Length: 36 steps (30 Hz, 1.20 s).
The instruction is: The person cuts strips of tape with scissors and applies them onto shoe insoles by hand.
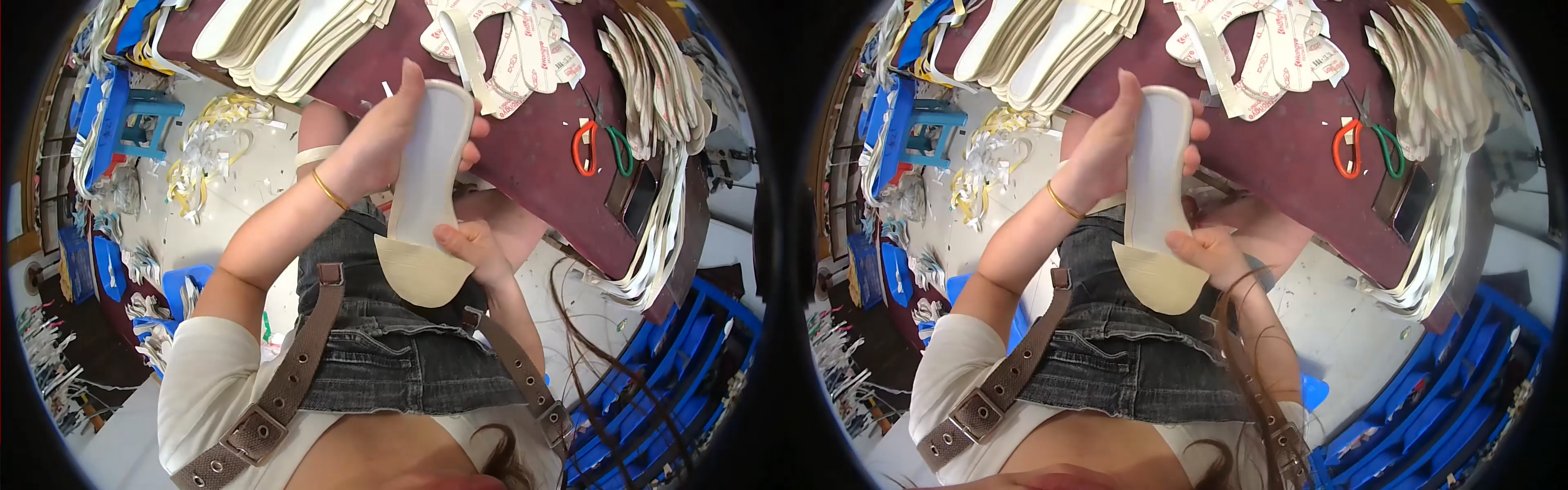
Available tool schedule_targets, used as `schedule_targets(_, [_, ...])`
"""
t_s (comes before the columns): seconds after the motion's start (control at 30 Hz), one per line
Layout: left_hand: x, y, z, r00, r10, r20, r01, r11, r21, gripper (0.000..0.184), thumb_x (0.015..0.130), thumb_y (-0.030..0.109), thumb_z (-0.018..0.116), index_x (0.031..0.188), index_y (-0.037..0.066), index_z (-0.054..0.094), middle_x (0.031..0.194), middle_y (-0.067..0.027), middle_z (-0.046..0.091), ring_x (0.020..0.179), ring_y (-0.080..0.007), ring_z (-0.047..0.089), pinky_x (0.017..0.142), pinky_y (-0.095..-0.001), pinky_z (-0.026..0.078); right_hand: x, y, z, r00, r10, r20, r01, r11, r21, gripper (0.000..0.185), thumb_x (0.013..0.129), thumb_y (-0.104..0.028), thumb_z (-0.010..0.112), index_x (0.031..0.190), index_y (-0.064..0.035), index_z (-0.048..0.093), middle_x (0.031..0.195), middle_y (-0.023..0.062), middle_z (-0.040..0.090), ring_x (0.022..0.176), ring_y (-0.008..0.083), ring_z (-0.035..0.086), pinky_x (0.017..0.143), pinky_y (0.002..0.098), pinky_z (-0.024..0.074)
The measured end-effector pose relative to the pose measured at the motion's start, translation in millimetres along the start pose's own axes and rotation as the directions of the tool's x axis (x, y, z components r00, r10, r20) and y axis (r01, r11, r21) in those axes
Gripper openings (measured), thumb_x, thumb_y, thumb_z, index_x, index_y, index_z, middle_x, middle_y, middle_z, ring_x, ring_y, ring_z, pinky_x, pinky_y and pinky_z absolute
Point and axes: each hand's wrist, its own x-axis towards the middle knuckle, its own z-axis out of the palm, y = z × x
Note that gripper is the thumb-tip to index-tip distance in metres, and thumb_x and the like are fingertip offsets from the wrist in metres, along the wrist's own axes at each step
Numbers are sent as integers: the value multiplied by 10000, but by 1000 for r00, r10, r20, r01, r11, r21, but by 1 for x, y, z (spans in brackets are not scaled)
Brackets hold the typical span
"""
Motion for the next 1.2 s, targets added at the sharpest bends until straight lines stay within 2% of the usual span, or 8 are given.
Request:
schedule_targets(0.33, [11, -25, 1, 970, 23, -241, 14, 988, 152, 361, 871, 225, 587, 1167, 33, 511, 1008, -85, 610, 791, -193, 630, 710, -319, 530, 23, -16, 7, 981, -184, -61, 186, 982, 31, 311, 840, -197, 637, 1039, 32, 570, 906, 47, 623, 751, 68, 573, 665, 231, 479])
schedule_targets(0.47, [35, -4, -45, 566, 709, 420, -549, -56, 834, 442, 869, 200, 573, 1273, 60, 461, 1011, -105, 628, 876, -210, 631, 747, -296, 516, 13, -62, 3, 998, 3, 63, -39, 803, 595, 392, 900, -273, 426, 1074, 62, 536, 823, 148, 626, 640, 169, 610, 611, 280, 516])
schedule_targets(0.6, [-22, -36, -12, 957, 285, 60, -264, 765, 588, 480, 951, 418, 400, 1108, -7, 561, 844, -88, 658, 791, -157, 637, 708, -281, 515, 9, -75, -33, 911, -404, 77, 335, 837, 432, 587, 969, -448, 250, 993, 56, 549, 637, 155, 592, 432, 188, 541, 438, 261, 471])
schedule_targets(0.7, [-25, -60, 1, 960, 269, -73, -174, 784, 596, 481, 971, 399, 366, 1012, -33, 574, 809, -83, 630, 683, -101, 585, 613, -272, 490, 24, -85, -14, 804, -502, -319, 389, 849, -357, 529, 964, -418, 358, 930, 61, 580, 625, 81, 588, 493, 119, 539, 457, 233, 449])
schedule_targets(0.83, [-24, -64, -8, 906, 388, -170, -223, 778, 588, 463, 980, 378, 349, 1024, -32, 559, 824, -74, 619, 712, -100, 565, 643, -272, 480, 40, -32, 13, 893, -449, -33, 420, 857, -300, 430, 876, -147, 567, 1220, 57, 410, 1198, 145, 499, 1098, 196, 487, 896, 317, 411])
schedule_targets(0.97, [-32, -69, -18, 940, 300, -161, -174, 830, 531, 460, 983, 381, 329, 1109, -22, 511, 882, -74, 618, 750, -118, 580, 689, -269, 489, 38, -39, 7, 944, -329, -33, 302, 898, -319, 461, 918, -231, 523, 1251, 51, 378, 1169, 158, 513, 1093, 217, 499, 899, 358, 419])
schedule_targets(1.03, [-36, -66, -8, 999, 40, -20, -32, 956, 292, 489, 976, 421, 316, 1193, 5, 455, 961, -83, 597, 776, -122, 571, 719, -247, 477, 37, -66, 8, 868, -356, -348, 497, 639, 587, 481, 949, -345, 454, 1244, 29, 386, 1152, 150, 521, 1046, 230, 535, 871, 379, 446])
schedule_targets(1.2, [-33, -54, 4, 994, 109, 14, -109, 971, 213, 543, 959, 448, 342, 1306, 34, 386, 1082, -95, 558, 899, -148, 548, 757, -270, 465, 54, -63, -1, 814, -412, -409, 524, 825, 213, 449, 947, -394, 445, 1199, -23, 439, 1097, 83, 540, 964, 165, 541, 806, 339, 458])
